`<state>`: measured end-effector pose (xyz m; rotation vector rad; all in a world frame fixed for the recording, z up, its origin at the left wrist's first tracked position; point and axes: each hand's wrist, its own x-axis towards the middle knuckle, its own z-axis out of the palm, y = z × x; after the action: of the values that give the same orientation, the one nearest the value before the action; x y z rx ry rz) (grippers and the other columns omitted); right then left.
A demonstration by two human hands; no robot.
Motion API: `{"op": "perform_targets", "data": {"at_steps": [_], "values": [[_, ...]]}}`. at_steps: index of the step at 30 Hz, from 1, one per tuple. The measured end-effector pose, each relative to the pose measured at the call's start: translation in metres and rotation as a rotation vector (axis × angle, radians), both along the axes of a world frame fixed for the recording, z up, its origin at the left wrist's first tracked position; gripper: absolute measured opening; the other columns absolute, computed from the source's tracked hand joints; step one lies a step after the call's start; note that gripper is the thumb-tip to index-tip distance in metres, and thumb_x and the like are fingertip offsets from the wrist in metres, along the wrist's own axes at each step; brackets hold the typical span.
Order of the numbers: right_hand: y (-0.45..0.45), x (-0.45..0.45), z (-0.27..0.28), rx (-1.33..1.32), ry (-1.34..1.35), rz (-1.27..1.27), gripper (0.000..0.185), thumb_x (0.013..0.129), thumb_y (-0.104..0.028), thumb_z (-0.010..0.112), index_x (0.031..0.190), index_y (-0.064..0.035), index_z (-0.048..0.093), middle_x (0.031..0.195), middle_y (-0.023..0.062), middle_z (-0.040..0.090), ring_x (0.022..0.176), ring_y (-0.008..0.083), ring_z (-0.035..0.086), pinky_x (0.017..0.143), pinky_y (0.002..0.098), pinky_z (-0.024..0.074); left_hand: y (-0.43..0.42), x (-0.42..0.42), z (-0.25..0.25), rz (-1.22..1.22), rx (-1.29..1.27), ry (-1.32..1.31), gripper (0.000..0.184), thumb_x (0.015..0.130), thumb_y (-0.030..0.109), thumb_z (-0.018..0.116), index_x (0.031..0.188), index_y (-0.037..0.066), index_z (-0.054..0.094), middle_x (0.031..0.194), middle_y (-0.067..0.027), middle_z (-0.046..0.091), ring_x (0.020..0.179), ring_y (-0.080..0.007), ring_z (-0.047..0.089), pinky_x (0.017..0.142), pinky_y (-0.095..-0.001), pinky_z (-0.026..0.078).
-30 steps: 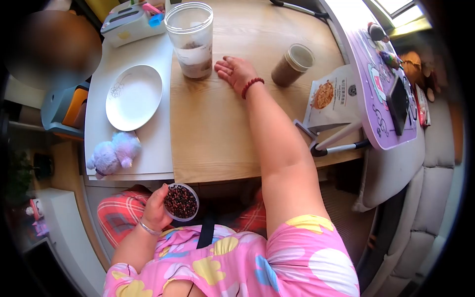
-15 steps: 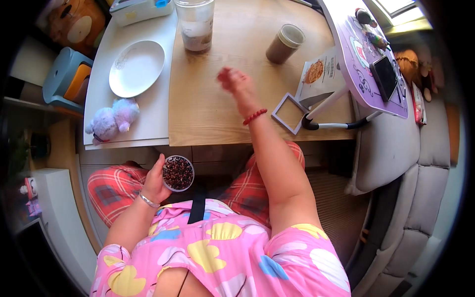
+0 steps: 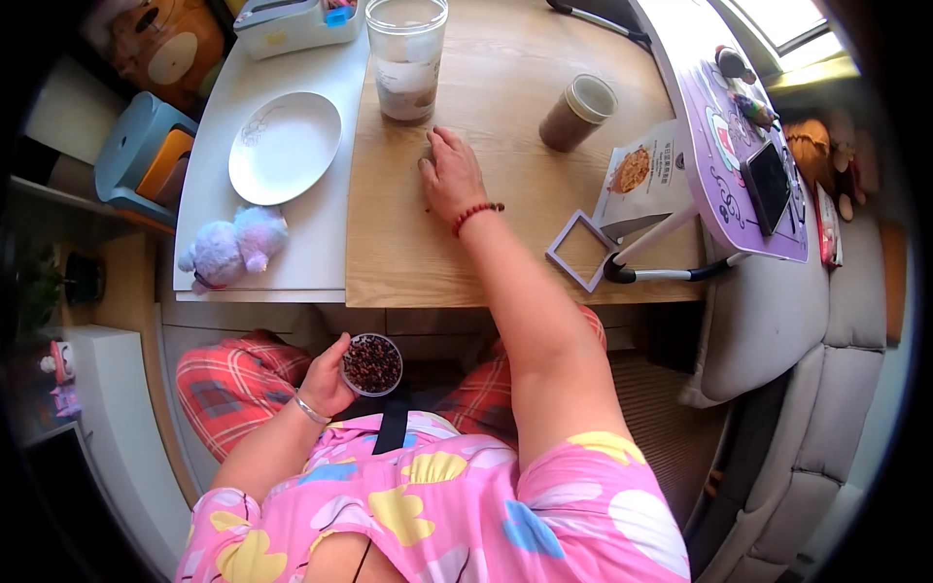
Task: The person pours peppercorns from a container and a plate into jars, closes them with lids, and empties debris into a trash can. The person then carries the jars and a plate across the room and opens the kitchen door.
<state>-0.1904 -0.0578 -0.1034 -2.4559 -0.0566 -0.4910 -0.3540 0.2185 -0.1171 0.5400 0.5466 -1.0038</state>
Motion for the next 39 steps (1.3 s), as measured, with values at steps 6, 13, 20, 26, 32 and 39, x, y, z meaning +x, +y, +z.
{"op": "perform_targets", "data": {"at_steps": [6, 13, 20, 26, 32, 39], "values": [[0.006, 0.018, 0.004, -0.251, 0.085, 0.053, 0.046, 0.079, -0.020, 0.053, 0.118, 0.0038, 0.047, 0.126, 0.0158, 0.045, 0.117, 0.0290, 0.040, 0.100, 0.0357, 0.0306, 0.001, 0.003, -0.015, -0.023, 0.003, -0.021, 0.041, 0.093, 0.035, 0.039, 0.108, 0.000, 0.055, 0.105, -0.0139, 0.061, 0.099, -0.0261, 0.058, 0.088, -0.0405, 0.045], [0.021, -0.057, 0.015, -0.250, 0.025, 0.340, 0.041, 0.080, -0.014, 0.053, 0.117, 0.0025, 0.048, 0.122, 0.0166, 0.046, 0.116, 0.0318, 0.041, 0.099, 0.0377, 0.0321, -0.001, 0.008, -0.018, -0.044, -0.004, 0.022, 0.040, 0.093, 0.033, 0.038, 0.109, 0.000, 0.054, 0.106, -0.0143, 0.060, 0.099, -0.0266, 0.058, 0.087, -0.0413, 0.046], [0.012, -0.062, 0.007, 0.698, 0.025, 0.113, 0.022, 0.087, -0.011, 0.049, 0.104, -0.0004, 0.058, 0.102, 0.0138, 0.057, 0.101, 0.0234, 0.053, 0.088, 0.0315, 0.0416, -0.004, 0.008, -0.034, -0.008, -0.040, 0.061, 0.040, 0.093, 0.033, 0.037, 0.111, 0.000, 0.053, 0.108, -0.0149, 0.059, 0.102, -0.0274, 0.056, 0.090, -0.0423, 0.044], [0.032, -0.029, -0.011, 0.823, -0.029, 0.067, 0.019, 0.089, -0.009, 0.047, 0.100, 0.0003, 0.060, 0.095, 0.0087, 0.060, 0.085, 0.0141, 0.058, 0.075, 0.0244, 0.0460, -0.010, 0.012, -0.038, 0.074, -0.054, 0.091, 0.040, 0.094, 0.032, 0.034, 0.112, 0.000, 0.052, 0.110, -0.0150, 0.058, 0.104, -0.0278, 0.055, 0.091, -0.0425, 0.043], [0.076, -0.058, 0.003, 0.938, 0.197, 0.275, 0.019, 0.090, -0.011, 0.047, 0.099, 0.0014, 0.059, 0.077, 0.0048, 0.062, 0.073, 0.0110, 0.058, 0.068, 0.0236, 0.0472, -0.018, 0.014, -0.041, 0.086, -0.063, 0.076, 0.038, 0.094, 0.030, 0.034, 0.112, 0.001, 0.051, 0.110, -0.0135, 0.058, 0.103, -0.0265, 0.056, 0.091, -0.0423, 0.043], [0.111, -0.135, 0.016, 0.970, 0.483, 0.450, 0.020, 0.091, -0.012, 0.045, 0.099, 0.0001, 0.059, 0.081, 0.0045, 0.061, 0.073, 0.0103, 0.059, 0.065, 0.0221, 0.0481, -0.016, 0.017, -0.055, 0.104, -0.448, -0.048, 0.041, 0.093, 0.033, 0.033, 0.118, 0.003, 0.048, 0.117, -0.0125, 0.055, 0.109, -0.0262, 0.052, 0.093, -0.0440, 0.040]]}}
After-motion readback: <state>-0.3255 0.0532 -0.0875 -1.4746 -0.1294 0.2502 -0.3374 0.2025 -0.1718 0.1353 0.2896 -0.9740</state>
